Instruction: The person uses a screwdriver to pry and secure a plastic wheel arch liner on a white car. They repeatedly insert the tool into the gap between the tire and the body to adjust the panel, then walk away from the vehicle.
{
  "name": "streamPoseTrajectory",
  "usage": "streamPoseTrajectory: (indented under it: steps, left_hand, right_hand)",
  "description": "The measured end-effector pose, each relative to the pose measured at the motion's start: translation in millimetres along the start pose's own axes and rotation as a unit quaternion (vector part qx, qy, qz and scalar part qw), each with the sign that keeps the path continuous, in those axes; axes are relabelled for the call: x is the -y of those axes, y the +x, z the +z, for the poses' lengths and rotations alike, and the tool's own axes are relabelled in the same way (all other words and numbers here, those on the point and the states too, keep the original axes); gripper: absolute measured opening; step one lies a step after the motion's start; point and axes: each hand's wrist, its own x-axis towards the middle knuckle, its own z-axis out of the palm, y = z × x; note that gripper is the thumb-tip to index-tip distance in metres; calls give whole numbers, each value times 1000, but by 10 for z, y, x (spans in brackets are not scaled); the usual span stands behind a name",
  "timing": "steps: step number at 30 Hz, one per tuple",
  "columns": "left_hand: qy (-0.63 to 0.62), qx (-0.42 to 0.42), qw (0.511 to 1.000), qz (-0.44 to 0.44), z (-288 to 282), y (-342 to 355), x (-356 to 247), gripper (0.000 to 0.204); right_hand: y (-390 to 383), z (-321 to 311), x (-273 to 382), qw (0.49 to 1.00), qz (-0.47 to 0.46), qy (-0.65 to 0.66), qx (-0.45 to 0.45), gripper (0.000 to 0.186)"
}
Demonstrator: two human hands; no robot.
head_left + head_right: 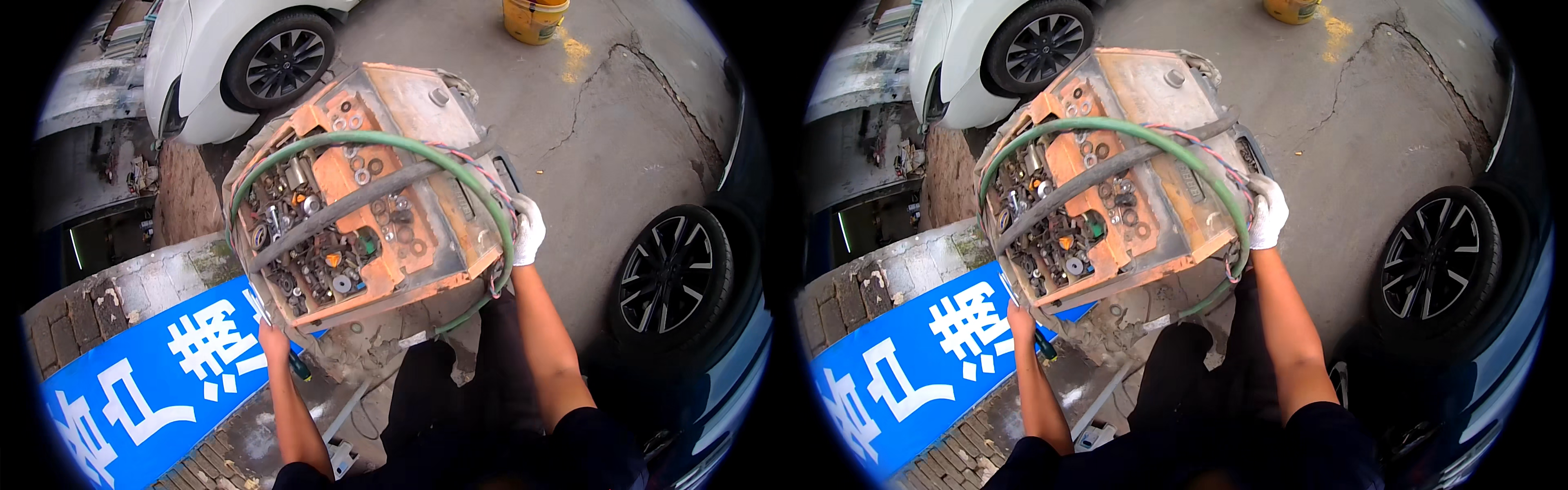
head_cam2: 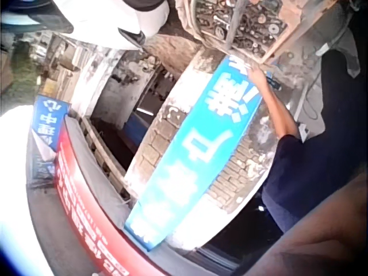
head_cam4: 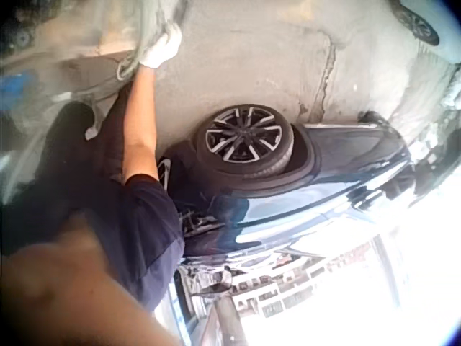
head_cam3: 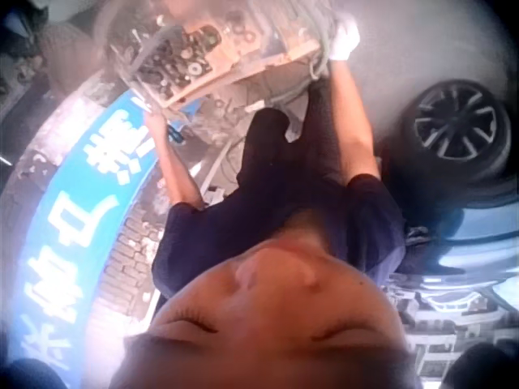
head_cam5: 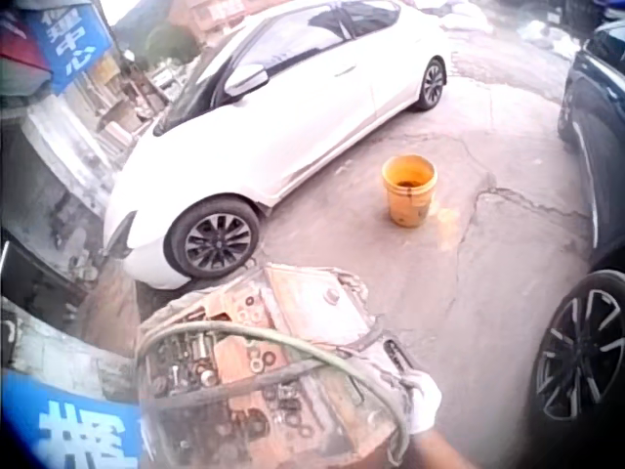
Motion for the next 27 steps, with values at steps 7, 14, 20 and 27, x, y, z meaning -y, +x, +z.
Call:
streamPoseTrajectory:
  steps: [7, 14, 20, 27]
  left_hand:
    - [-58, 91, 993, 51, -56, 275, -304, 44]
    - [-525, 384, 760, 9, -43, 514, 184, 46]
    - [-430, 216, 875, 50, 309, 401, 1071, 41]
    - [-447, 231, 835, -223, 310, -612, 3110, 43]
  right_hand:
    - [-196, -497, 366, 907, 226, -354, -18, 38]
    - [-1704, 1221, 4027, 991, -33, -67, 111, 24]
    - [-2665, 3284, 3722, 762, -144, -510, 371, 62]
    - [-2376, 3692, 3370, 764, 162, -525, 338, 39]
